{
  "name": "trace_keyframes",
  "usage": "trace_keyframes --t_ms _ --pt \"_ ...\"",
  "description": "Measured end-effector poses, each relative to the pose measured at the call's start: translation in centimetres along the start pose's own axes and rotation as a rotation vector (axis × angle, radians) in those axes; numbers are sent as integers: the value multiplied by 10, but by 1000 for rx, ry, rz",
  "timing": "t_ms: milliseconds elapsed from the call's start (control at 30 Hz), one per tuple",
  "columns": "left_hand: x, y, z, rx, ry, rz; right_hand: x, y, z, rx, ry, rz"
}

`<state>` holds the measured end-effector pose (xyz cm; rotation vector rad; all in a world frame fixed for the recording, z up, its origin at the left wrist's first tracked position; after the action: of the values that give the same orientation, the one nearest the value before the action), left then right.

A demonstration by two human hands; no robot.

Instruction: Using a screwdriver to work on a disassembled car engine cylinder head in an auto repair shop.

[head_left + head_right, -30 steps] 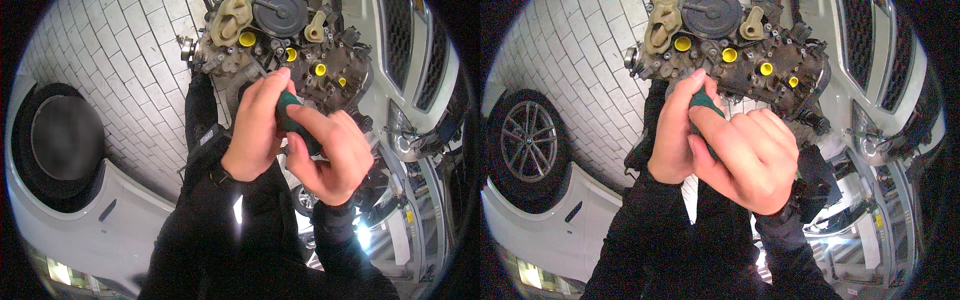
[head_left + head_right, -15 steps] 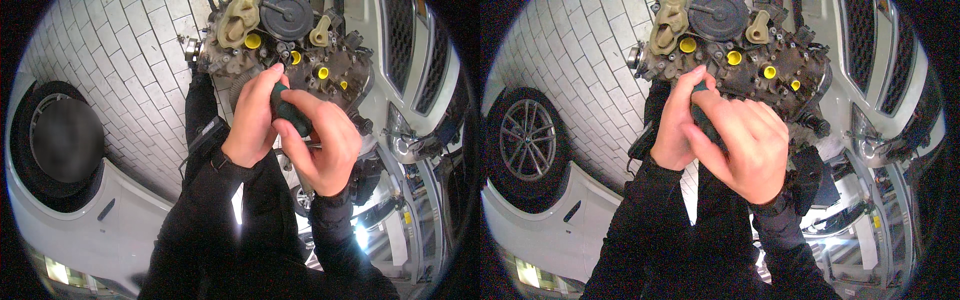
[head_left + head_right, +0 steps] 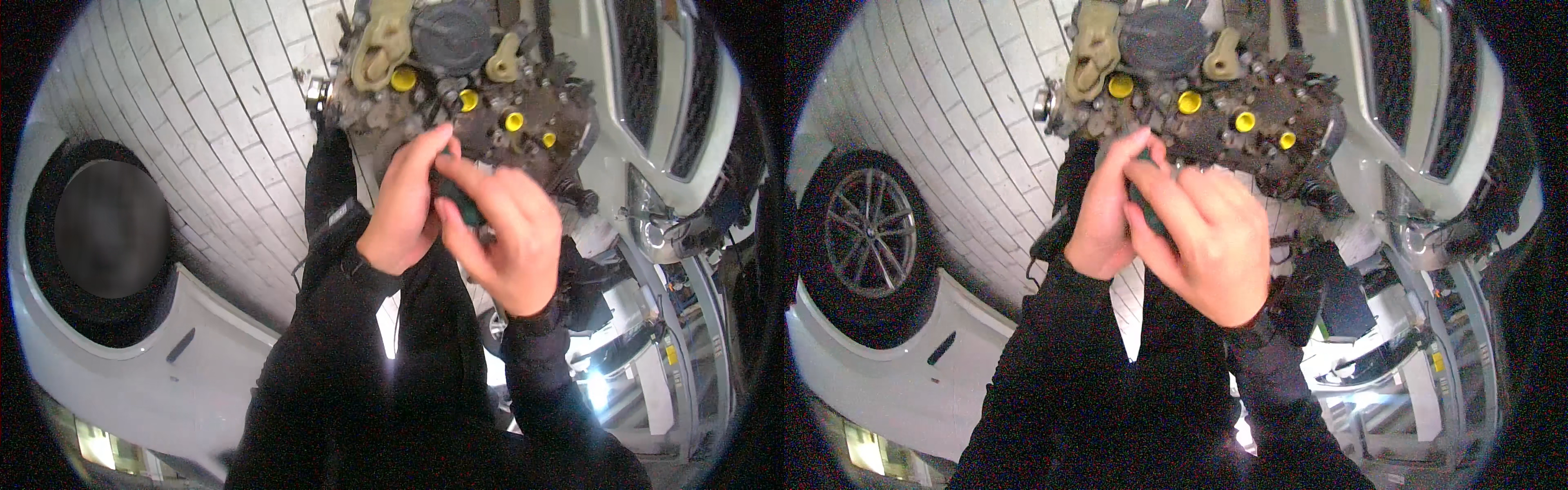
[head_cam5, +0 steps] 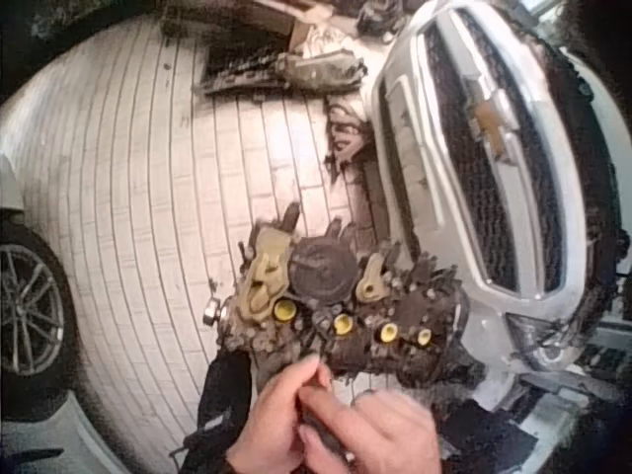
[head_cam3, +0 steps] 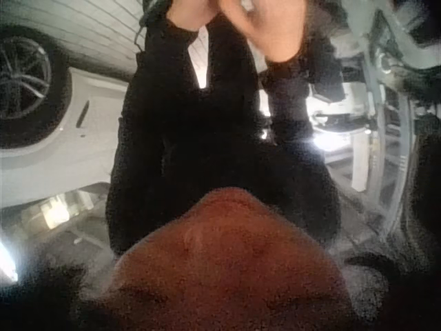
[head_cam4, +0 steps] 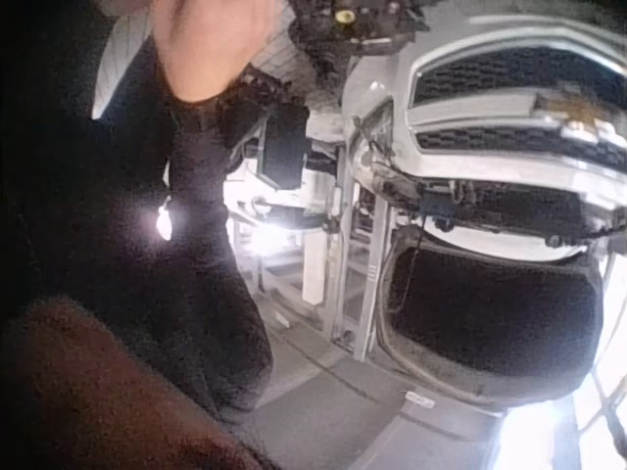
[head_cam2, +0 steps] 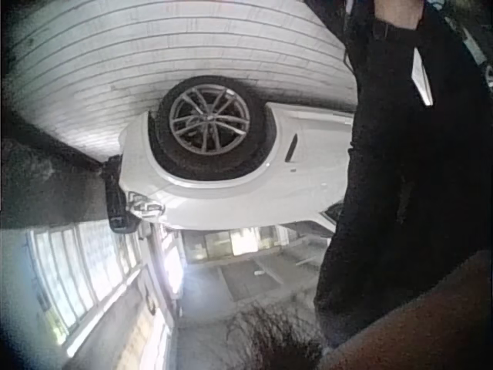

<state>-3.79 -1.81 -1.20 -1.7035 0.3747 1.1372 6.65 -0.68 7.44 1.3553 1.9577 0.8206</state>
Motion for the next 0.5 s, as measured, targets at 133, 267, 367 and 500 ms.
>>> trace_keyframes --t_ms 133,267,367,500 --pt "-40 -29 -21 243 176 -81 -31 69 -24 23 8 -22" --pt "-131 -81 -52 409 335 -293 -96 145 -63 73 130 74" --pt "-190 -99 -71 671 364 -487 -160 200 -99 58 49 228" --pt "-239 -79 -46 1085 -36 -290 -266 240 -107 -124 -200 519"
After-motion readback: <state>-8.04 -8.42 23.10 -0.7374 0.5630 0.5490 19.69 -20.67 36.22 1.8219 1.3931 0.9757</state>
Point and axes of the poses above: each hand's wrist, its own x-axis towards the middle knuckle, its own y-axis out of the back of the hand, z = x × y, the point moved 2 cm from there along x, towards the middle knuckle, and after that the axes turned 10 degrees about y, right-handed, at the moved point
